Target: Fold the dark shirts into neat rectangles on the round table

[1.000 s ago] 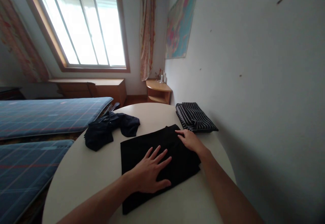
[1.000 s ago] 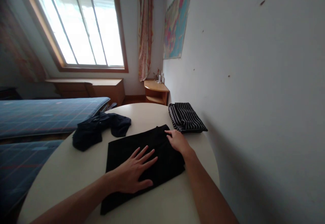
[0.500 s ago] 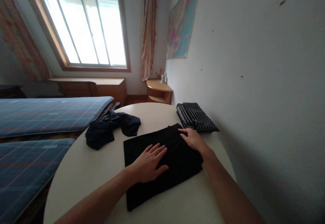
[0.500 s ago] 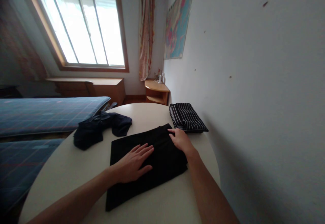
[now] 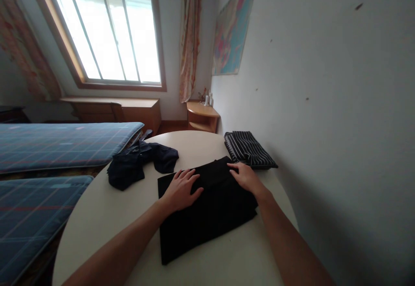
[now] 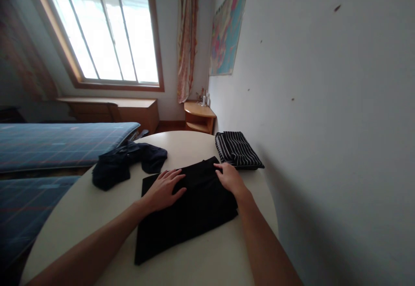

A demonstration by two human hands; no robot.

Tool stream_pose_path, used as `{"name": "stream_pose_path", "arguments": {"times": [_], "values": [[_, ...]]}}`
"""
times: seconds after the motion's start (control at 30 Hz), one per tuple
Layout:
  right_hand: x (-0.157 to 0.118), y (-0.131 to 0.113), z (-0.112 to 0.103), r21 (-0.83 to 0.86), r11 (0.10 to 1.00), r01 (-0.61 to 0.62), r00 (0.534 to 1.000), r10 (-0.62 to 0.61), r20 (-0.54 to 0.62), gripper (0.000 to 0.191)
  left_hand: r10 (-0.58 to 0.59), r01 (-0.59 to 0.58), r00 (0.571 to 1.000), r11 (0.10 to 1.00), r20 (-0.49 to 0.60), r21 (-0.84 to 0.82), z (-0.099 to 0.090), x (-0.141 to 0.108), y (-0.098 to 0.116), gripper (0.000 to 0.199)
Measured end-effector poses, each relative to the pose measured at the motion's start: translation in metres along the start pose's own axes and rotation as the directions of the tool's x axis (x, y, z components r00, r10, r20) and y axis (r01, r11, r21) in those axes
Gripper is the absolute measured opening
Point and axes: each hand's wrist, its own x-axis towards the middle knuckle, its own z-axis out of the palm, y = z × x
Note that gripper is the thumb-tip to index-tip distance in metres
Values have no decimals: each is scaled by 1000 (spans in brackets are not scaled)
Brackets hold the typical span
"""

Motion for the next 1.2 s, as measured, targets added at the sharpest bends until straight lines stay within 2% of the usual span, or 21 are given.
{"name": "stream_pose_path", "arguments": {"times": [0.13,0.3,0.37,0.53,0.73,0.87,0.97,1.1,1.2], "values": [[0,2,-5,1,1000,-23,1000,23,-21,39,7,-5,998,1000,63,-27,-12,-9,-5,53],[1,-4,-18,9,1000,16,999,-16,-33,38,144,-124,961,987,237,-98,-19,-14,-23,54],[2,-12,-26,-3,999,45,999,-45,-30,38,141,-118,964,986,227,-115,-22,-13,-32,50],[4,-50,-47,-119,988,97,995,-98,-3,38,76,-61,993,987,93,-151,-33,-10,-61,33],[2,-115,-62,-278,951,134,990,-119,70,36,119,-66,987,919,112,-388,-32,-13,-91,31],[-5,-166,-64,-346,918,195,977,-151,149,33,33,47,991,825,131,-564,-28,-10,-100,40],[-12,-201,-58,-354,902,246,960,-177,216,34,-125,213,977,660,174,-721,-28,-6,-104,63],[-21,-235,-37,-276,914,296,926,-204,317,30,-252,357,927,381,276,-853,-31,-5,-108,87],[-28,-247,-13,-217,926,308,907,-216,362,29,-323,394,899,297,296,-870,-32,-5,-112,89]]}}
